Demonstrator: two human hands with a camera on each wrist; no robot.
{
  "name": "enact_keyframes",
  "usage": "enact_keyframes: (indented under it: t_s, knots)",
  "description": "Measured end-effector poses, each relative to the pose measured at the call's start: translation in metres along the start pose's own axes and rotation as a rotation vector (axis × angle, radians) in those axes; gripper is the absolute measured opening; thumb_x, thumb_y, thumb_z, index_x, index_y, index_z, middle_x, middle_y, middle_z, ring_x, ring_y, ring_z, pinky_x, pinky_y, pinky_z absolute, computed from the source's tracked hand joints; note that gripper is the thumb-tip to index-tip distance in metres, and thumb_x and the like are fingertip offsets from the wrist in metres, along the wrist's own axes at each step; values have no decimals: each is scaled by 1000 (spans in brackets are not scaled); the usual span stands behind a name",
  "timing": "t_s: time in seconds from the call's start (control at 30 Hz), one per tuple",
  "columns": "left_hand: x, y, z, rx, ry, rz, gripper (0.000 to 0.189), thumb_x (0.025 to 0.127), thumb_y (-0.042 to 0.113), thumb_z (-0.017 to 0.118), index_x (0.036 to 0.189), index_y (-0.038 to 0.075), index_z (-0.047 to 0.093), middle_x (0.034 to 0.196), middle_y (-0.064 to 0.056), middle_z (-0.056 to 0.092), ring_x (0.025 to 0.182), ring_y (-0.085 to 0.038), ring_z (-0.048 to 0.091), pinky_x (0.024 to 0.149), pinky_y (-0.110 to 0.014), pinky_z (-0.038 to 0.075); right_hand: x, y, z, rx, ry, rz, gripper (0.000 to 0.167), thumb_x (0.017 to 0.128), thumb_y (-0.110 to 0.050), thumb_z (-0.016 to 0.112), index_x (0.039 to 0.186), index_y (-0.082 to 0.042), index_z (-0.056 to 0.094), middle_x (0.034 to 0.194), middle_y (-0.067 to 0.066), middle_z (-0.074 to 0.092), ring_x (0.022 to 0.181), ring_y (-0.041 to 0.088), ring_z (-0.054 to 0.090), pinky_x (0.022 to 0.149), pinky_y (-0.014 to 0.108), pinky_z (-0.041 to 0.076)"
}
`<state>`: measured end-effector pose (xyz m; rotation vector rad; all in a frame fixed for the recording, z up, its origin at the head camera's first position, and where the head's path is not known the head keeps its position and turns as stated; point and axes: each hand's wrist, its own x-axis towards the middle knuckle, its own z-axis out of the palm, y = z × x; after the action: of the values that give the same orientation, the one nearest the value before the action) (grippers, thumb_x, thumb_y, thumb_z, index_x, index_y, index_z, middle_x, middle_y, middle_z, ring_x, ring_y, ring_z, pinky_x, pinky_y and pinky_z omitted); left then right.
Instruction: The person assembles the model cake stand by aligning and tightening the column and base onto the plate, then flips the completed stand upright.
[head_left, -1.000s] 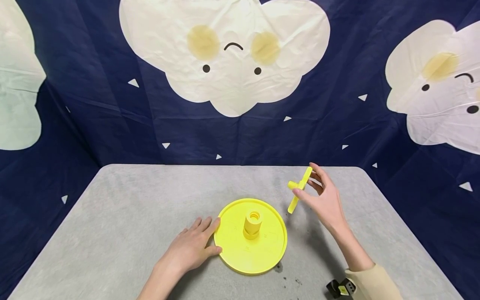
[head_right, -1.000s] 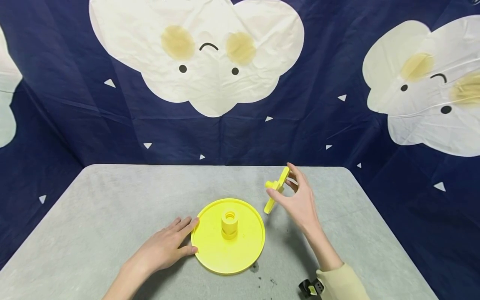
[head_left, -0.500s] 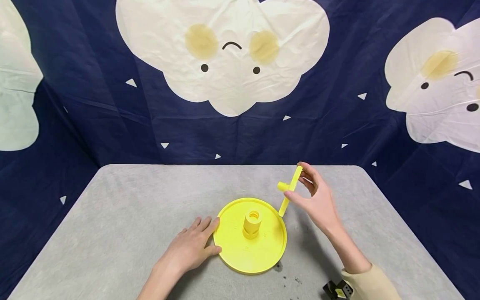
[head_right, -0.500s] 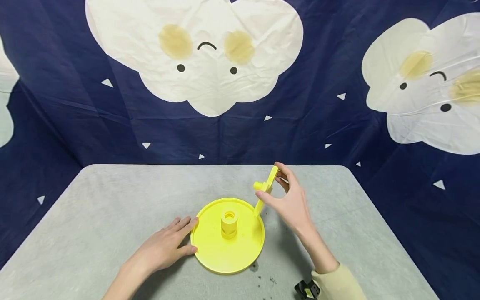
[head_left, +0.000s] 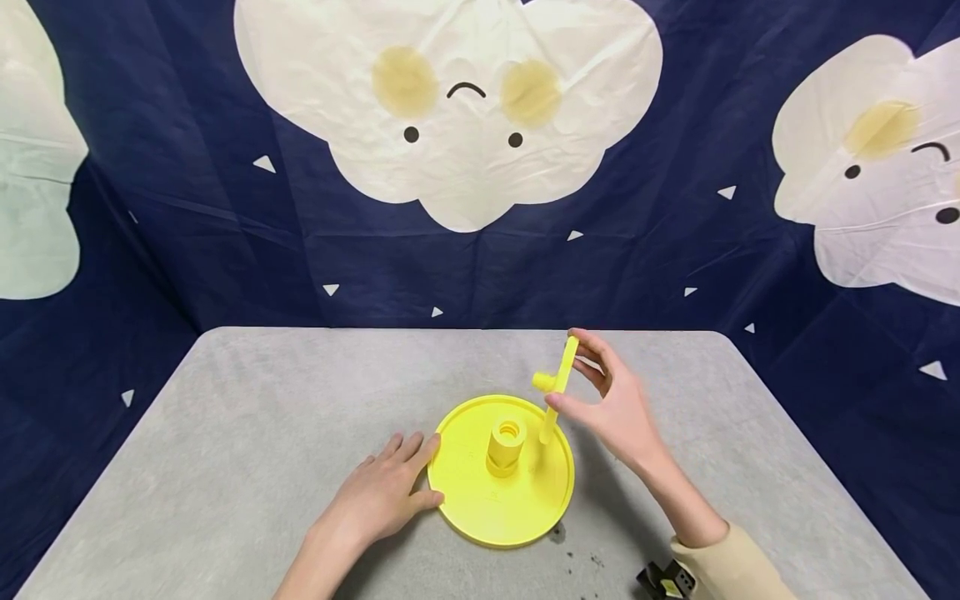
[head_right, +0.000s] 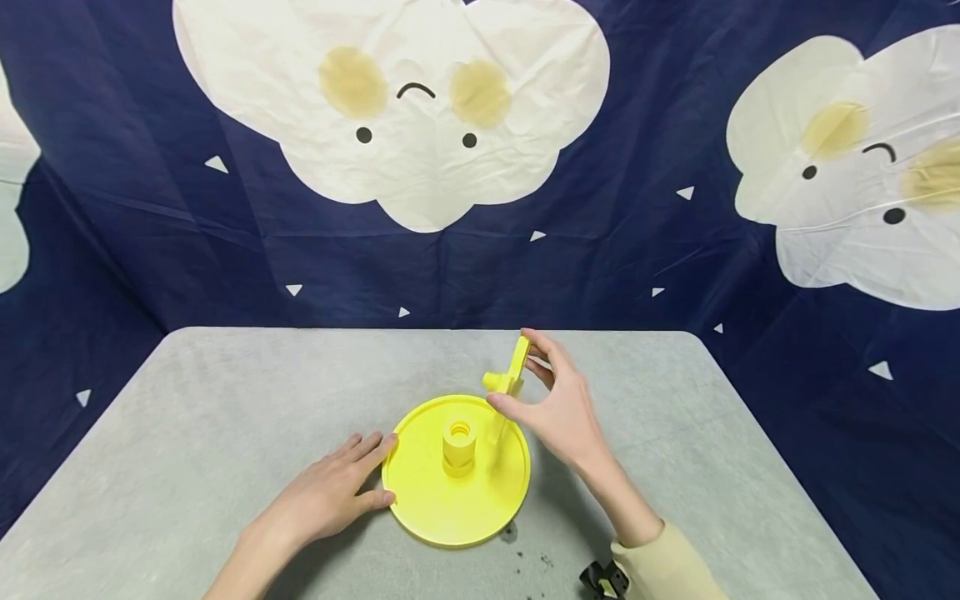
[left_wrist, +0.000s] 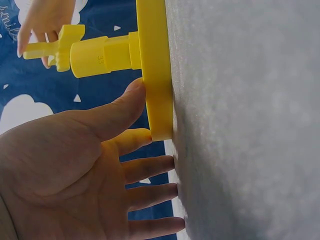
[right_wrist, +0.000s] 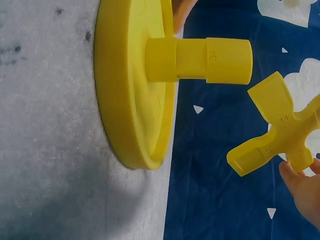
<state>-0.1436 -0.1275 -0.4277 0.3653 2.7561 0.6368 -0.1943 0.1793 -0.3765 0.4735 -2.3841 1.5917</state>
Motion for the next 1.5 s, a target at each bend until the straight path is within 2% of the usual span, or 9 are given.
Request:
enact_keyframes:
  t_s: [0.27,0.37,0.5,0.67,0.83,1.03,1.23,1.5]
  knots:
    - [0,1,1,4,13,7,75,94,43,73,158,16,43,164,-17,41,153,-46,33,116,-73,33,-2,-7,3,-40,-86,-60,89,78,-14,90,153,-27,46,155,-4,49,138,17,55,113,18,47]
    - [0,1,1,8,8,5,76,94,43,72,158,16,43,164,-17,41,153,-46,33,116,-73,33,-2,-10,6,-60,-123,-81,88,77,-16,91,153,-27,46,155,-2,49,137,16,56,114,21,47]
    - [0,1,1,9,2,2,76,94,43,72,158,16,42,164,-16,41,154,-46,33,116,-74,33,-2,-15,10,-94,-165,-107,88,77,-22,92,153,-23,48,157,2,48,137,22,57,116,30,48]
    - [0,1,1,4,7,6,75,94,43,72,158,16,43,164,-17,41,153,-46,33,116,-73,33,-3,-21,14,-227,-203,-119,89,76,-38,92,153,-30,48,156,-3,48,131,24,62,114,43,51]
    - [-1,1,2,6,15,12,75,94,43,72,158,16,43,164,-17,41,153,-46,33,116,-74,33,-2,-23,19,-358,-242,-135,91,74,-48,89,154,-28,48,155,-6,49,126,19,63,107,49,54]
    - [-1,0,2,7,20,13,74,94,43,72,158,16,44,163,-18,42,153,-47,34,115,-74,33,-2,-28,24,-437,-302,-122,94,74,-53,86,155,-28,47,155,-7,48,137,22,54,110,55,50]
    - [-1,0,2,9,21,10,74,94,43,72,158,16,44,163,-18,42,152,-47,34,115,-74,33,0,-34,31,-479,-369,-103,95,73,-55,84,156,-27,46,157,-6,46,142,23,50,113,54,48]
    - [-1,1,2,15,35,17,74,94,43,72,157,15,45,162,-18,43,152,-47,35,114,-74,34,8,-43,39,-599,-462,-203,93,74,-58,79,155,-23,48,151,-5,49,135,15,50,107,43,52]
